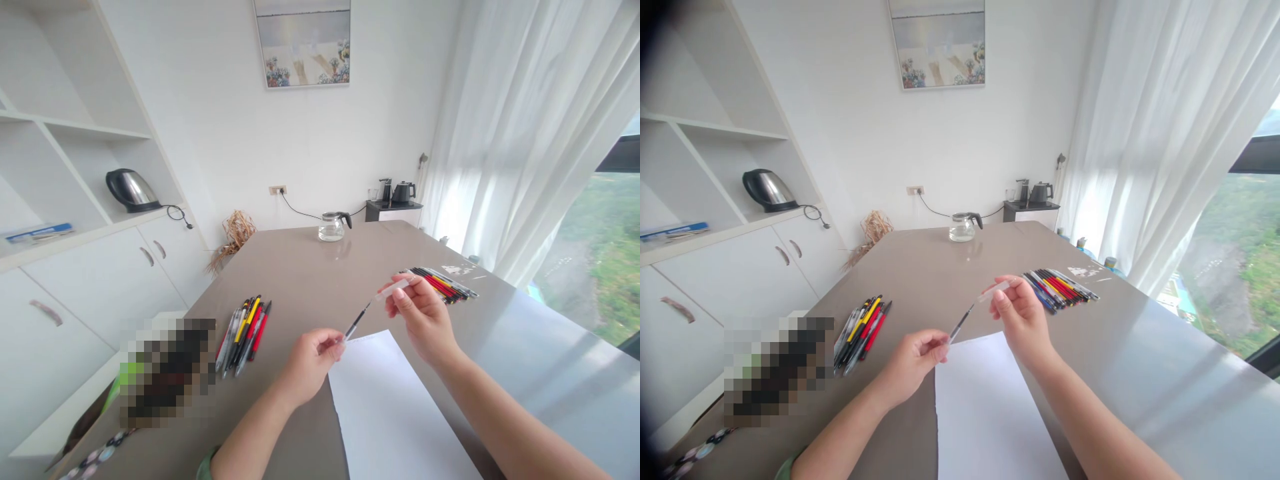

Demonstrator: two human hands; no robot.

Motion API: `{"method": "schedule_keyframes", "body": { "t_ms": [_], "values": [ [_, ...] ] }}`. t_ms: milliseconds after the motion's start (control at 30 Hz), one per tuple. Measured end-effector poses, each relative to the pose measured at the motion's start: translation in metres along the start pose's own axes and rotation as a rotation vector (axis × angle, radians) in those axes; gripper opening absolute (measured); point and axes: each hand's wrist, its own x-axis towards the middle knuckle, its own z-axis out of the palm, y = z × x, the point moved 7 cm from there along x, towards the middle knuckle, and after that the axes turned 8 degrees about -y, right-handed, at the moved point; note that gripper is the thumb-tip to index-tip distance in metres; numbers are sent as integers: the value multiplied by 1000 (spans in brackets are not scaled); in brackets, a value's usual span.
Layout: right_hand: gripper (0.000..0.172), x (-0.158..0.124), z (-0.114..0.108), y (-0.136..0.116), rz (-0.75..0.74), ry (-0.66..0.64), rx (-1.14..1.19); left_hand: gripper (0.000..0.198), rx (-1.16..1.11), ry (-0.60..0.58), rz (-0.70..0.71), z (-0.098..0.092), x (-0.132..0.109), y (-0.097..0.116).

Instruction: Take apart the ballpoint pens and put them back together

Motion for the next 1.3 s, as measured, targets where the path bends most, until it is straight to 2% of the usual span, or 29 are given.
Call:
{"method": "schedule_keyframes", "body": {
  "t_ms": [400,833,1300],
  "values": [
    [23,-1,6,7,26,-87,-43,24,35,-22,14,1,1,-2],
    [21,-11,29,32,156,-299,-36,26,79,-2,39,-4,0,-1],
    [19,-12,31,43,222,-294,3,23,157,29,67,-8,-1,4]
  ]
}}
